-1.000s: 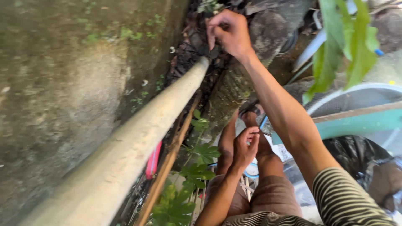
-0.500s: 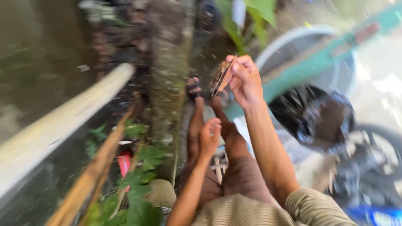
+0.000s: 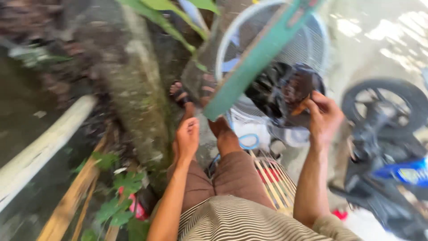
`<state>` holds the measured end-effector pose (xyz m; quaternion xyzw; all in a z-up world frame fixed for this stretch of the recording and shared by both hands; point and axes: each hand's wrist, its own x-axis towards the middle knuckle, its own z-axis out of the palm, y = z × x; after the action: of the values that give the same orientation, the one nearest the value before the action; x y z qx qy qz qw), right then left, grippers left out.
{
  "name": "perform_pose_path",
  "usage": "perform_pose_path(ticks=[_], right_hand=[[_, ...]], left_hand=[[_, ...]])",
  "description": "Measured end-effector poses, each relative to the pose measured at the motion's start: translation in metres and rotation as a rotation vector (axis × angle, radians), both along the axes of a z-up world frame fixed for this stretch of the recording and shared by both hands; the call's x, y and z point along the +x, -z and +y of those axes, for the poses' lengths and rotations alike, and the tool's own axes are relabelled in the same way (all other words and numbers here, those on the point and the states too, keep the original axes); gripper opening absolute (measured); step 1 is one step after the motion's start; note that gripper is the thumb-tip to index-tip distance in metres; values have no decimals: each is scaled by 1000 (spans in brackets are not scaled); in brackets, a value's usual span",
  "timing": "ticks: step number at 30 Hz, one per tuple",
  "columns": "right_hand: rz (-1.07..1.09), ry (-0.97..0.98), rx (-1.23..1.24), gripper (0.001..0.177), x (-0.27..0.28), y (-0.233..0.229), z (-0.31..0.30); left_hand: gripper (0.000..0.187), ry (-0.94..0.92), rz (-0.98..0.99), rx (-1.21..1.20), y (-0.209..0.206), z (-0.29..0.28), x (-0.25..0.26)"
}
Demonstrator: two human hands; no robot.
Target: Picking up dried leaves and organic debris from the ground and plants and putting them into a trash bag.
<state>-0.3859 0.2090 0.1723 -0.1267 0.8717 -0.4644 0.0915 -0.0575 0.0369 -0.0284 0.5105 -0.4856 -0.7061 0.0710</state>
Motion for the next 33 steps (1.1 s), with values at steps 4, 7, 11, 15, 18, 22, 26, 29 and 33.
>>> perform_pose_path(ticks=[4,7,11,15,18,22,26,29,33], right_hand=[[263,-229,453,13,-3,19,25],[100,-100,258,16,-4,42,41],[113,-156,177,19,7,36,7],[215,-167,207,20,-4,42,14],[281,-173,250,24,-1,29,-20],[324,-146,308,27,7,10,-56],[318,-86,339,25,9,3,-69],[308,-21,338,23,6,2,-64],[268,-64,265,31,-14,23,-28]], left_hand=[[19,-93,90,-229,18,-5,-7],[27,-86,-21,-186,11,-21,-20],[29,-127,-138,-332,6,-67,-31],[25,-390,-60,-800,11,-152,-29],[18,-642,-194,-816,56,-235,-6],[28,-980,-663,-630,103,-329,35],[28,-843,-994,-522,166,-359,80],[38,-502,-1128,-474,147,-364,88],[28,-155,-1207,-515,180,-386,102]])
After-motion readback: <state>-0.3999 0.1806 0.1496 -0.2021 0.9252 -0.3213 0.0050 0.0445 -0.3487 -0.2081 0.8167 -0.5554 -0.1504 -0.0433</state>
